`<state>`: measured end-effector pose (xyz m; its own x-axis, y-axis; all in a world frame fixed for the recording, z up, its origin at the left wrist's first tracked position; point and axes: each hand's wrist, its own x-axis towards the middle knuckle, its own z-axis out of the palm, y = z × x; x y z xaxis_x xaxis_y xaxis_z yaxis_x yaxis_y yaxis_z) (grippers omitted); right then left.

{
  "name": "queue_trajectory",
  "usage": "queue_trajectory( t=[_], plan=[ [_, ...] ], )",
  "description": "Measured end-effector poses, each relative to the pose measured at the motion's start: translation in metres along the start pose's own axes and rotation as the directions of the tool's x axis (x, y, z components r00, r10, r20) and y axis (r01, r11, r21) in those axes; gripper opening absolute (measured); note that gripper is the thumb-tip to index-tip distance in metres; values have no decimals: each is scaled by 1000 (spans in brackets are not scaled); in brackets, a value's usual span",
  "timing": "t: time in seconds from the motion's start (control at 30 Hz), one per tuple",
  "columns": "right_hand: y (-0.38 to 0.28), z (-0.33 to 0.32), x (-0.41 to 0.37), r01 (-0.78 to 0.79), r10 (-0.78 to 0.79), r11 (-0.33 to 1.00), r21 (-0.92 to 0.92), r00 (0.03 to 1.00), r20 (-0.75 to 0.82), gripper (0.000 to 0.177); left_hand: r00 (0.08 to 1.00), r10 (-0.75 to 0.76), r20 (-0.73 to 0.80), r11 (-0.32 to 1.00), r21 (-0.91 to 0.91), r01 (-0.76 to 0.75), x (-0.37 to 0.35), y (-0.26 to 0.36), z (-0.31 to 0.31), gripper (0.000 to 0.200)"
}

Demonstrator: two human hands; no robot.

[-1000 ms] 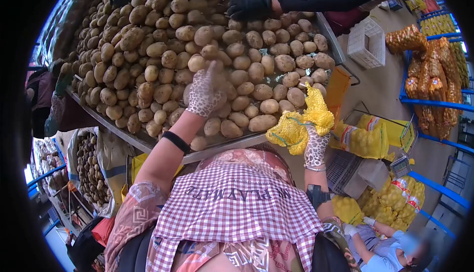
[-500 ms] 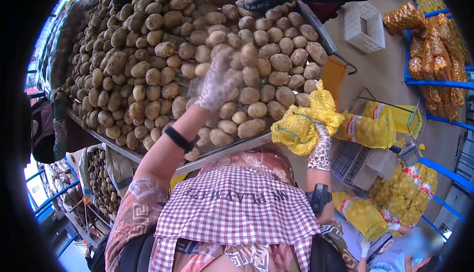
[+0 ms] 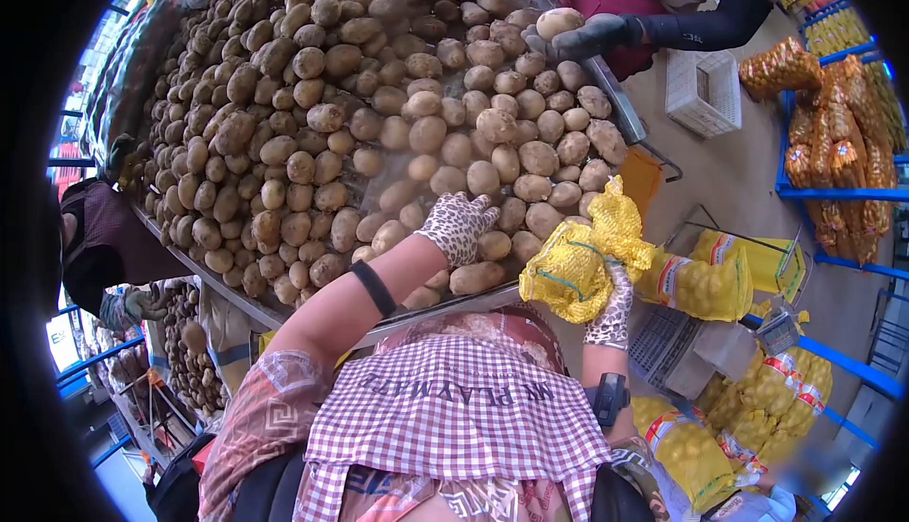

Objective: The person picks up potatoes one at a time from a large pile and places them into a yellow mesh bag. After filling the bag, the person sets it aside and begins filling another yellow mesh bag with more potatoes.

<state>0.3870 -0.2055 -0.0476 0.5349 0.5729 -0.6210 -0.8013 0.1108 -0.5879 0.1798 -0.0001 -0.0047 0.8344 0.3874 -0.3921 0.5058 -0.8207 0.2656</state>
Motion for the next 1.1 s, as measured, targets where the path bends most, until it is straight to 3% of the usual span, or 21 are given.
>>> queue_trajectory(
  t=[0.1, 0.2, 0.23, 0.27, 0.3, 0.33, 0.37, 0.4, 0.5, 0.57, 0.6, 0.7, 0.73, 0.77, 0.83, 0.9, 0.93, 0.97, 1.03, 1.07, 1.1],
  plan=[
    [-5, -11, 13, -74, 70, 996, 54, 995, 77, 50, 993, -65, 98, 998, 22, 63, 8, -5, -2, 55],
    [-3, -5, 18, -71, 63, 995, 66, 991, 120, 50, 923, -91, 374, 969, -182, 169, 7, -8, -42, 57],
    [-1, -2, 19, -72, 64, 996, 55, 989, 130, 51, 923, -89, 375, 970, -176, 165, 4, -19, -36, 57],
    [-1, -1, 19, -73, 67, 996, 47, 989, 134, 51, 976, -21, 215, 670, -722, 173, -3, -30, -25, 58],
    [-2, -1, 20, -75, 68, 996, 56, 990, 123, 51, 997, -64, 48, 118, -991, 56, -6, -35, -14, 60],
    [-2, 0, 22, -70, 67, 997, 21, 992, 109, 52, 996, -64, 63, 116, -991, 70, -11, -30, -12, 60],
    [-1, 3, 25, -69, 71, 997, -19, 992, 101, 53, 999, 6, -34, -414, -910, -29, -19, -24, -12, 53],
    [-3, 7, 28, -83, 87, 996, -44, 992, 94, 54, 987, 3, -160, -825, -558, -88, -25, -21, -12, 47],
    [-4, 26, 32, -77, 89, 991, -106, 991, 105, 54, 976, -25, -215, -896, -428, -118, -32, -17, -3, 49],
    [-6, 46, 31, -40, 59, 983, -178, 993, 101, 56, 971, -57, -231, -899, -411, -150, -34, -11, -5, 49],
    [-5, 55, 33, 94, -49, 936, -338, 989, 139, 56, 966, -85, -245, -901, -396, -179, -35, -9, -6, 50],
    [-1, 58, 61, 422, -199, 633, -649, 899, 391, 53, 958, -144, -246, -880, -411, -238, -39, -11, 7, 50],
    [-4, 76, 47, 534, -262, 540, -650, 841, 473, 52, 956, -152, -250, -879, -409, -246, -38, -11, 12, 50],
    [-8, 94, 31, 636, -314, 437, -635, 770, 555, 51, 967, -185, -178, -802, -541, -253, -36, -11, 18, 57],
    [-13, 93, 34, 596, -321, 498, -630, 801, 505, 52, 966, -231, -116, -707, -662, -249, -30, -9, 29, 65],
    [-19, 77, 52, 475, -303, 683, -554, 875, 377, 61, 891, -394, -227, 1, -969, -247, -26, -2, 39, 54],
    [-21, 69, 59, 432, -298, 733, -526, 898, 323, 61, 900, -400, -171, -188, -946, -263, -30, 3, 23, 58],
    [-24, 61, 58, 410, -303, 745, -526, 911, 281, 62, 898, -403, -176, -185, -945, -268, -26, -6, 24, 58],
    [-24, 47, 57, 376, -301, 751, -542, 927, 225, 62, 707, -634, -313, 226, -950, -217, -11, -35, 26, 65],
    [-22, 42, 56, 364, -296, 750, -553, 931, 212, 63, 705, -636, -314, 229, -949, -217, -9, -46, 17, 65],
    [-20, 38, 55, 359, -294, 746, -561, 933, 206, 63, 685, -642, -344, 566, -816, 120, -6, -57, 6, 66]
  ],
)
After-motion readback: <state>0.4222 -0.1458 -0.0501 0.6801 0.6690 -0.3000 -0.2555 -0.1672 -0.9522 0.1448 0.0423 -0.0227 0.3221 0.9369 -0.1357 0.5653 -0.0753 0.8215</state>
